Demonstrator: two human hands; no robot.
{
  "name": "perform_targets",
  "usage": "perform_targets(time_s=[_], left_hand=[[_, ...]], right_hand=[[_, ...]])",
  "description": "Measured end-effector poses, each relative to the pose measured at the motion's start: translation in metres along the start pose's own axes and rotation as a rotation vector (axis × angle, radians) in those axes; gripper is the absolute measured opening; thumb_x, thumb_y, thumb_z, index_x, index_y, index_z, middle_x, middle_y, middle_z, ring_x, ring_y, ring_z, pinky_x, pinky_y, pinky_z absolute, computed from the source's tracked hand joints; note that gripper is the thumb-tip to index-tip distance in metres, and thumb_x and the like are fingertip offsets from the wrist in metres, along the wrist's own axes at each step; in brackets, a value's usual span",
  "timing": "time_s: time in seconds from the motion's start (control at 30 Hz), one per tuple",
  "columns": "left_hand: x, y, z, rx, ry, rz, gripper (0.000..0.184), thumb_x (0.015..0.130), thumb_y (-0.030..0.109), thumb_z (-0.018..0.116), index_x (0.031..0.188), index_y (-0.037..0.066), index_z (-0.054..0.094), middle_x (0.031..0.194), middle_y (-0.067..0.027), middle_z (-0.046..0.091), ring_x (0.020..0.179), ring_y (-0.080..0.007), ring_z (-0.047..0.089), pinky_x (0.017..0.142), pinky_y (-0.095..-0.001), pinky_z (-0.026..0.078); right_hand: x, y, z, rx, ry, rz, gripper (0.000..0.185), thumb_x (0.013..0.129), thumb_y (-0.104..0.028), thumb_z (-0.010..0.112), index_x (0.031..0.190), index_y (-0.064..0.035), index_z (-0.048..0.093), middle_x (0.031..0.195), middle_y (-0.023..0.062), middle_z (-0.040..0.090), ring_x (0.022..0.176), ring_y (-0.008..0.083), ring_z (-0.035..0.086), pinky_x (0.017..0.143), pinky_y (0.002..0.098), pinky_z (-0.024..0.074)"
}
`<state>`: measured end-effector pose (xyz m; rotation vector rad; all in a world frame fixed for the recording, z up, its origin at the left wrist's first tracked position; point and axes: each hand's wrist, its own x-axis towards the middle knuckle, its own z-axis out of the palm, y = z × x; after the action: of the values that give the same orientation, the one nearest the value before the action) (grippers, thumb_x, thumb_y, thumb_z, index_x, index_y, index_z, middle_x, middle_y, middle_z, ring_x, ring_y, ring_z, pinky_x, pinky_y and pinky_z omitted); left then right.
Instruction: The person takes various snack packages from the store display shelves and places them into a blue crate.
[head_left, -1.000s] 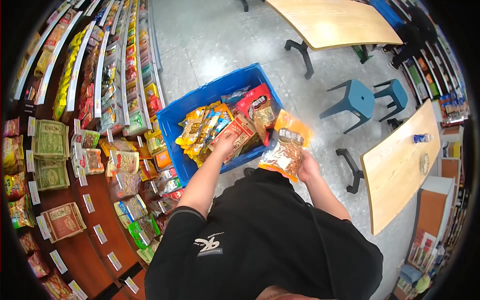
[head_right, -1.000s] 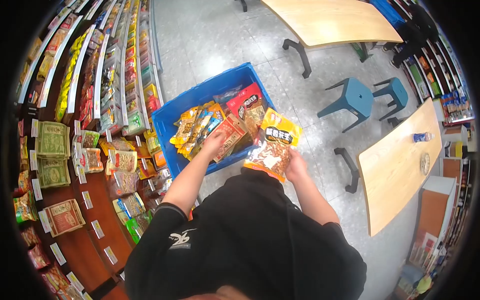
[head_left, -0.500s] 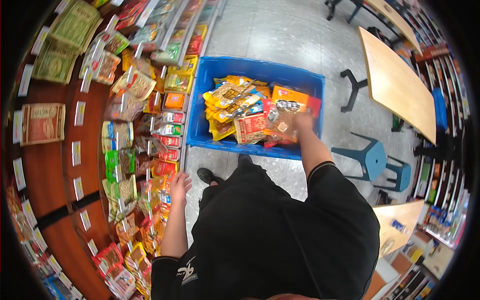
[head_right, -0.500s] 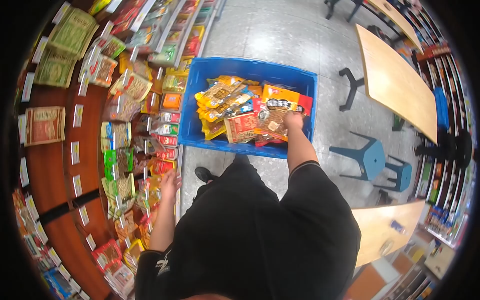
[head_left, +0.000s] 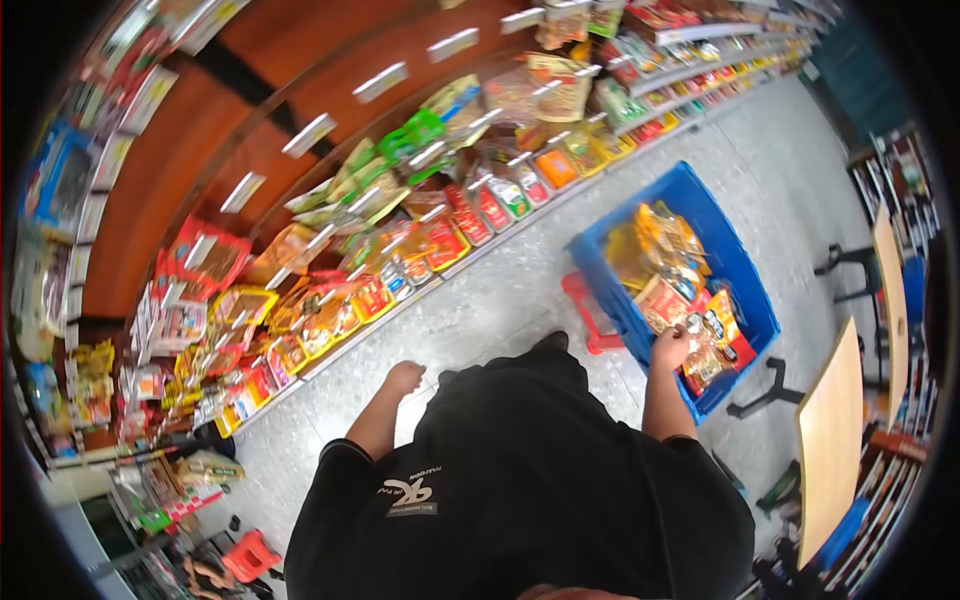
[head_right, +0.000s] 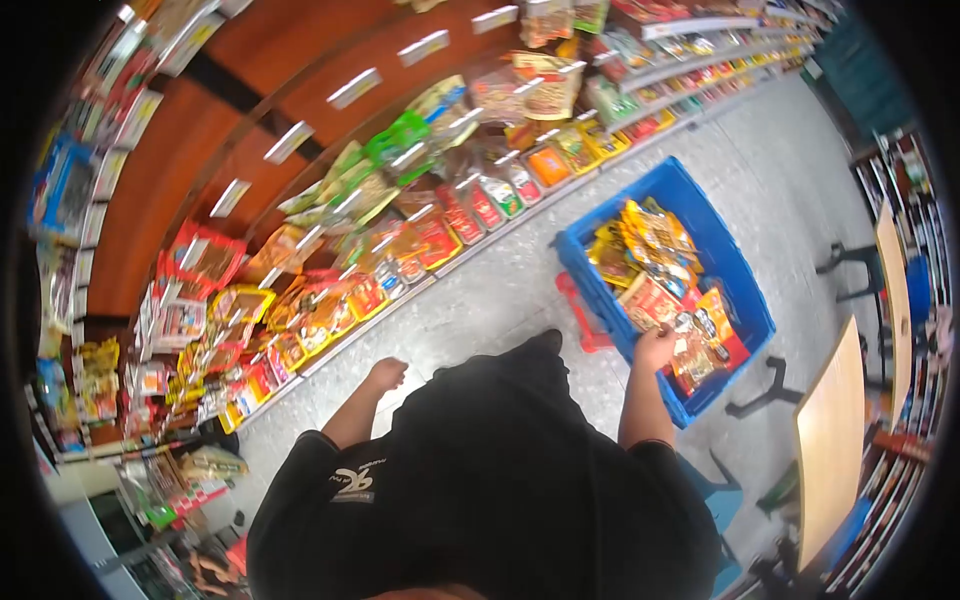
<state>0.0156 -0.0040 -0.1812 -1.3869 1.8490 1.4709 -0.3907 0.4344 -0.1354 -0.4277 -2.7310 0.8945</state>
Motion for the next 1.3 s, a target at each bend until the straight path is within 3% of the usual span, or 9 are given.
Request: perform_targets(time_s=[0.23,0.43,0.53,0.63,0.73,0.87,0.97,1.03,1.3], left_hand=[[-0.036,-0.08,-0.068,-0.08,0.152,0.217,0.035,0.083,0.036,0.061,0.091,0.002,0.067,0.076,-0.0127,0.067,0.068,-0.0248,0.064,0.065,-0.0381,0.05],[-0.053,-0.3,-0.084,0.112,0.378,0.279,0.045,0.083,0.043,0.055,0.08,0.0,0.068,0.088,-0.0264,0.063,0.087,-0.0411,0.061,0.076,-0.0462,0.048],[-0.096,-0.408,-0.088,0.494,0.269,0.231,0.044,0.087,0.042,0.05,0.093,0.002,0.068,0.103,-0.023,0.064,0.098,-0.037,0.06,0.086,-0.0442,0.047],[-0.151,-0.467,-0.088,-0.082,0.287,-0.464,0.043,0.085,0.039,0.054,0.086,-0.001,0.069,0.095,-0.0222,0.067,0.088,-0.0319,0.065,0.08,-0.0413,0.049],[-0.162,-0.529,-0.068,-0.443,0.375,-0.661,0.042,0.084,0.039,0.056,0.081,-0.001,0.068,0.082,-0.0194,0.068,0.068,-0.0309,0.065,0.064,-0.0421,0.051],[-0.155,-0.501,-0.086,-0.836,0.323,-0.536,0.033,0.084,0.032,0.059,0.088,0.001,0.067,0.069,-0.0108,0.063,0.053,-0.0224,0.058,0.045,-0.0367,0.044],[-0.138,-0.46,-0.127,-0.898,0.411,-0.355,0.034,0.083,0.029,0.063,0.103,0.002,0.063,0.076,-0.0097,0.065,0.059,-0.0205,0.059,0.052,-0.0335,0.048],[-0.123,-0.438,-0.158,-0.937,0.54,-0.196,0.038,0.083,0.029,0.064,0.109,0.002,0.062,0.083,-0.01,0.066,0.065,-0.0196,0.061,0.059,-0.0319,0.05],[-0.171,-0.373,-0.361,-0.701,0.709,0.162,0.05,0.086,0.023,0.065,0.128,0.0,0.05,0.111,-0.0167,0.063,0.097,-0.0215,0.064,0.085,-0.0311,0.049]], right_hand=[[-0.139,-0.069,0.025,0.082,-0.419,-0.416,0.021,0.087,-0.026,0.057,0.089,-0.0054,0.062,0.078,0.0131,0.065,0.073,0.0267,0.064,0.068,0.0371,0.0498],[-0.273,-0.039,0.109,-0.235,-1.632,0.196,0.029,0.086,-0.023,0.055,0.112,-0.0109,0.06,0.094,0.0084,0.061,0.069,0.0205,0.057,0.061,0.0331,0.0446],[-0.342,-0.085,0.106,-0.423,-1.603,0.069,0.03,0.088,-0.024,0.053,0.113,-0.0104,0.059,0.097,0.0075,0.062,0.075,0.0203,0.059,0.065,0.0361,0.0473],[-0.362,-0.119,0.115,-0.484,-1.571,-0.144,0.025,0.086,-0.026,0.053,0.104,-0.0104,0.06,0.093,0.0051,0.062,0.076,0.0194,0.058,0.067,0.0396,0.0464],[-0.34,-0.127,0.17,-0.471,-1.611,-0.621,0.022,0.085,-0.026,0.056,0.097,-0.0096,0.063,0.084,0.0029,0.063,0.071,0.0162,0.057,0.065,0.0344,0.0465],[-0.41,-0.255,0.162,-0.159,-1.298,-0.62,0.022,0.085,-0.024,0.061,0.092,-0.0032,0.066,0.08,0.0057,0.066,0.073,0.0139,0.062,0.064,0.0296,0.0484],[-0.49,-0.347,0.192,0.217,-1.102,-1.06,0.022,0.086,-0.021,0.062,0.093,-0.0011,0.063,0.072,0.0034,0.062,0.062,0.0107,0.055,0.06,0.0274,0.0454],[-0.565,-0.425,0.181,0.472,-1.296,-0.903,0.024,0.083,-0.021,0.066,0.095,0.0001,0.062,0.078,0.0056,0.062,0.066,0.0134,0.056,0.064,0.0286,0.0464],[-0.726,-0.656,0.285,0.726,-1.064,-1.117,0.102,0.066,-0.026,0.082,0.144,0.0019,0.023,0.134,0.0249,0.045,0.125,0.0315,0.045,0.104,0.0375,0.0353]])
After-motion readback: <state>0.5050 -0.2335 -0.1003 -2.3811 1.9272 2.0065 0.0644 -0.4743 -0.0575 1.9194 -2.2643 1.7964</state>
